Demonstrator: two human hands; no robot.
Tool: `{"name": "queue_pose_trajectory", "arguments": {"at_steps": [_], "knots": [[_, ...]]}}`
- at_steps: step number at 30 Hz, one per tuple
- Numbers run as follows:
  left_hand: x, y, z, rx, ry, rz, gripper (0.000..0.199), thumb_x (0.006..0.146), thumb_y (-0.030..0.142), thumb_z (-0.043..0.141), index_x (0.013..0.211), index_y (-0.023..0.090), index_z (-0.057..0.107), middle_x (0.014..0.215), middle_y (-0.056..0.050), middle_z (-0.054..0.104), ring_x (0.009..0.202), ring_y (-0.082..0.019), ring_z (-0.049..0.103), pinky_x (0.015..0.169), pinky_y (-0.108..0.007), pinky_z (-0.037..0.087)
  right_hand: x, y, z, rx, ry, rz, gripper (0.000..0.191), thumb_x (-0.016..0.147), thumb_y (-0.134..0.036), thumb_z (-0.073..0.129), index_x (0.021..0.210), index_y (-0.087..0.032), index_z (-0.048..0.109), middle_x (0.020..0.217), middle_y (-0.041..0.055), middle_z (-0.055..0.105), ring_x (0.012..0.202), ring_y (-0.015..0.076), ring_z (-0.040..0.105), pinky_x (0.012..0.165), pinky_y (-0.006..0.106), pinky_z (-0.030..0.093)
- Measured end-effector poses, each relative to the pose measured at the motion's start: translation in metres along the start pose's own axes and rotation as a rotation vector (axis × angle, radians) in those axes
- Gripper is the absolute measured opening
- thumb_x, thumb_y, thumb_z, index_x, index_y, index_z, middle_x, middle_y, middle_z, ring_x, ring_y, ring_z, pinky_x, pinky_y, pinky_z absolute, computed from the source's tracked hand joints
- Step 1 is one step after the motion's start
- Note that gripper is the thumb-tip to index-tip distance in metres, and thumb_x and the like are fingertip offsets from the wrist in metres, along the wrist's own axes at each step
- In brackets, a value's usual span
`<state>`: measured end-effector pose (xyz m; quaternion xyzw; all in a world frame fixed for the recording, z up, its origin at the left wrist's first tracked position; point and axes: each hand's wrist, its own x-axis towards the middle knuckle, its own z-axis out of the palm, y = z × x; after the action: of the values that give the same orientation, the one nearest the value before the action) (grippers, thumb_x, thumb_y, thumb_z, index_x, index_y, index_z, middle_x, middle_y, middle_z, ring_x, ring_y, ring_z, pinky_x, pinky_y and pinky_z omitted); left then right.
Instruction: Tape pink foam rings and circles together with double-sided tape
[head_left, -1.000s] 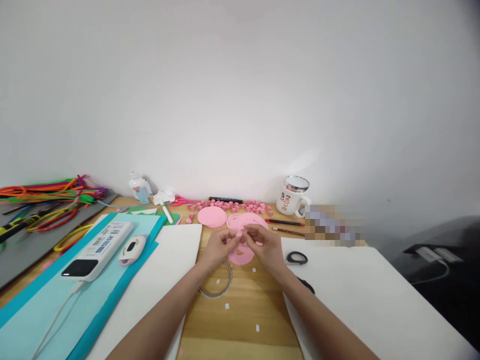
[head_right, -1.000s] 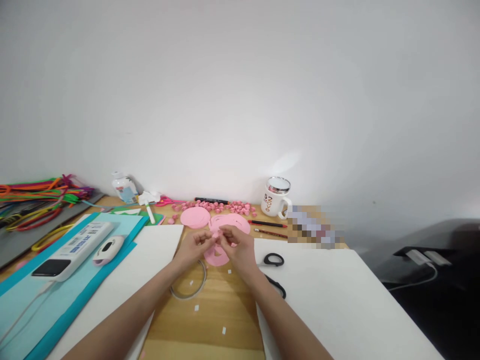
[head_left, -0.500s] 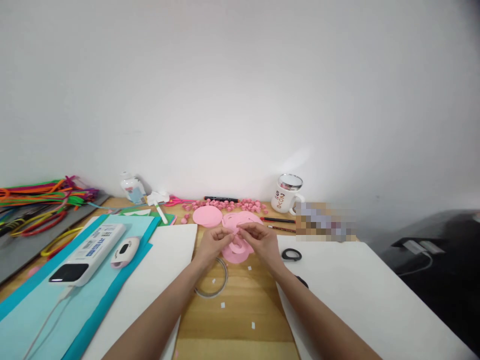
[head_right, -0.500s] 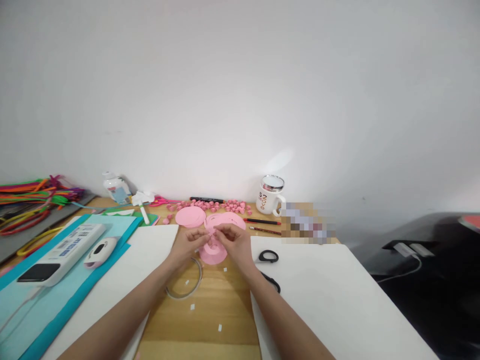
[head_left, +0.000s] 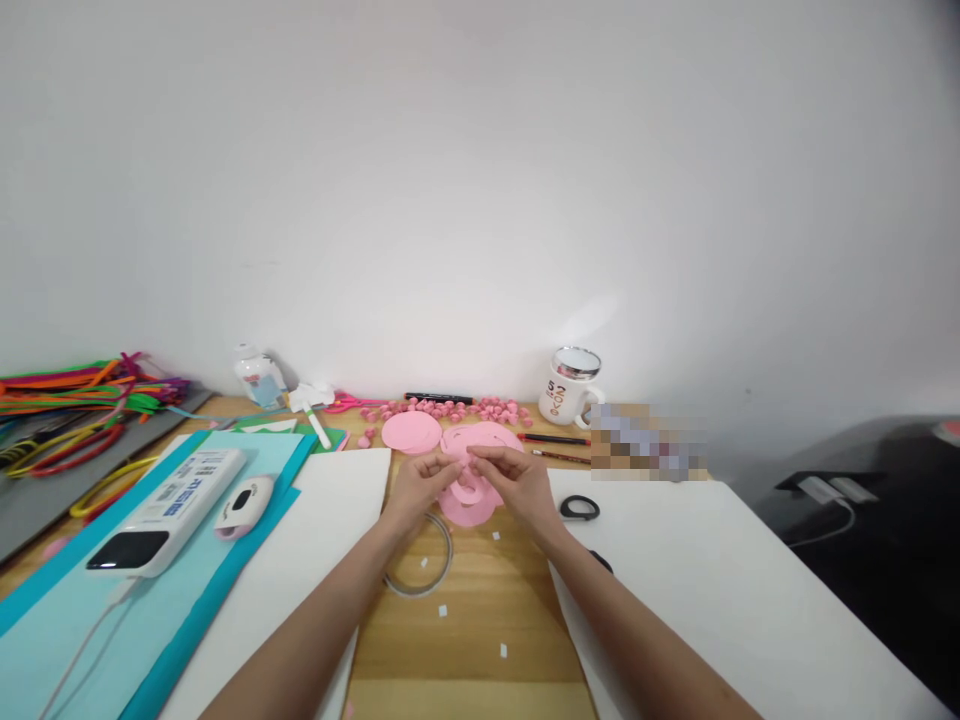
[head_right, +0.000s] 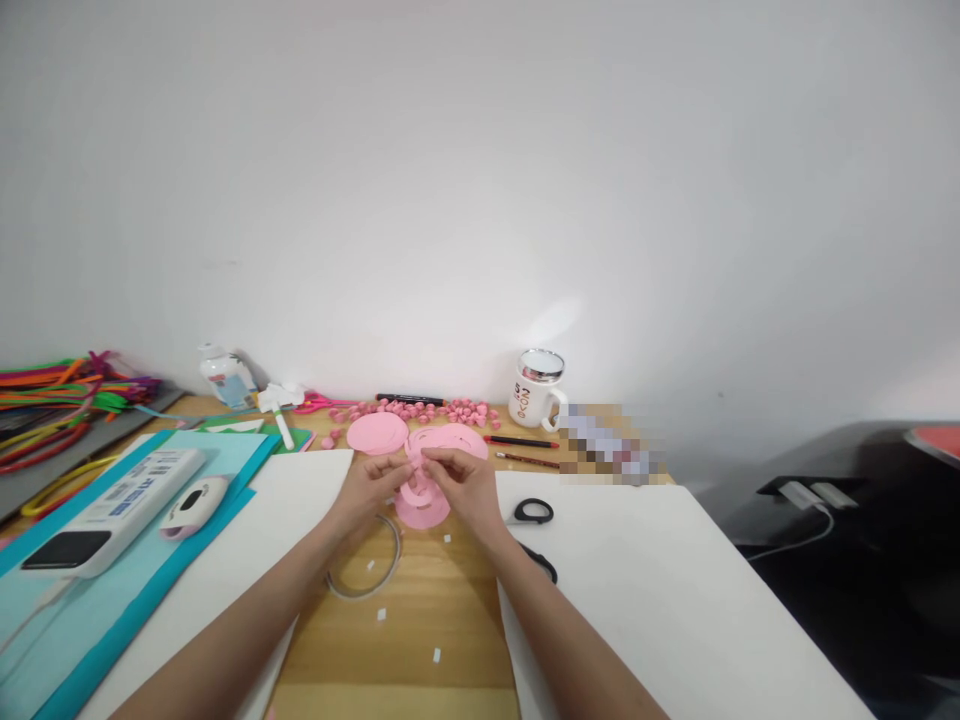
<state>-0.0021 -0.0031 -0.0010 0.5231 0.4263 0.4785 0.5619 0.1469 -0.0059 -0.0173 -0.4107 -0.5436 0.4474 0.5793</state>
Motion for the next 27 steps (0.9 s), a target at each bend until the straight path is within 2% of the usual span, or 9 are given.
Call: {"name": "queue_pose_trajectory", "arguments": {"at_steps": [11,19,23,27], "knots": [[-0.0025,0.0027,0.002,0.023,-0.039,-0.024,0.02,0.064,0.032,0.069,0.059,0.012,0.066,0.056,-0.003,0.064,0.047,-0.008,0.047,0.047,-0.018,0.032,-0.0018,-0.0019,0.0028,0.061,0.014,-0.026,0.018,0.063,-0.03,0.069,0.075,-0.018,0.065,0.071,0.0029,0.067,0.065,0.0167,0.063,0.061,0.028,0.052],[-0.0002,0.0011,0.0006,0.047,-0.005,-0.055,0.026,0.064,0.037,0.067,0.058,0.012,0.066,0.053,-0.002,0.063,0.044,-0.006,0.043,0.045,-0.018,0.03,-0.0019,-0.0043,0.0023,0.017,-0.013,-0.002,0.022,0.067,-0.031,0.065,0.085,-0.018,0.068,0.086,0.0064,0.069,0.075,0.0192,0.064,0.073,0.033,0.051],[-0.0001,-0.0017,-0.0001,-0.003,-0.008,-0.055,0.021,0.062,0.033,0.07,0.062,0.013,0.066,0.058,-0.002,0.064,0.047,-0.007,0.048,0.046,-0.018,0.033,-0.002,-0.0028,0.003,0.047,0.0,-0.012,0.02,0.066,-0.03,0.067,0.081,-0.018,0.067,0.077,0.0044,0.069,0.071,0.0179,0.064,0.068,0.031,0.052],[-0.0012,0.0011,0.0014,-0.009,-0.021,-0.044,0.019,0.061,0.031,0.071,0.06,0.012,0.066,0.056,-0.002,0.064,0.046,-0.008,0.05,0.047,-0.018,0.035,-0.0023,-0.0039,0.0044,0.12,-0.037,-0.021,0.017,0.065,-0.03,0.067,0.075,-0.018,0.062,0.064,0.0007,0.065,0.057,0.0144,0.061,0.057,0.027,0.05]]}}
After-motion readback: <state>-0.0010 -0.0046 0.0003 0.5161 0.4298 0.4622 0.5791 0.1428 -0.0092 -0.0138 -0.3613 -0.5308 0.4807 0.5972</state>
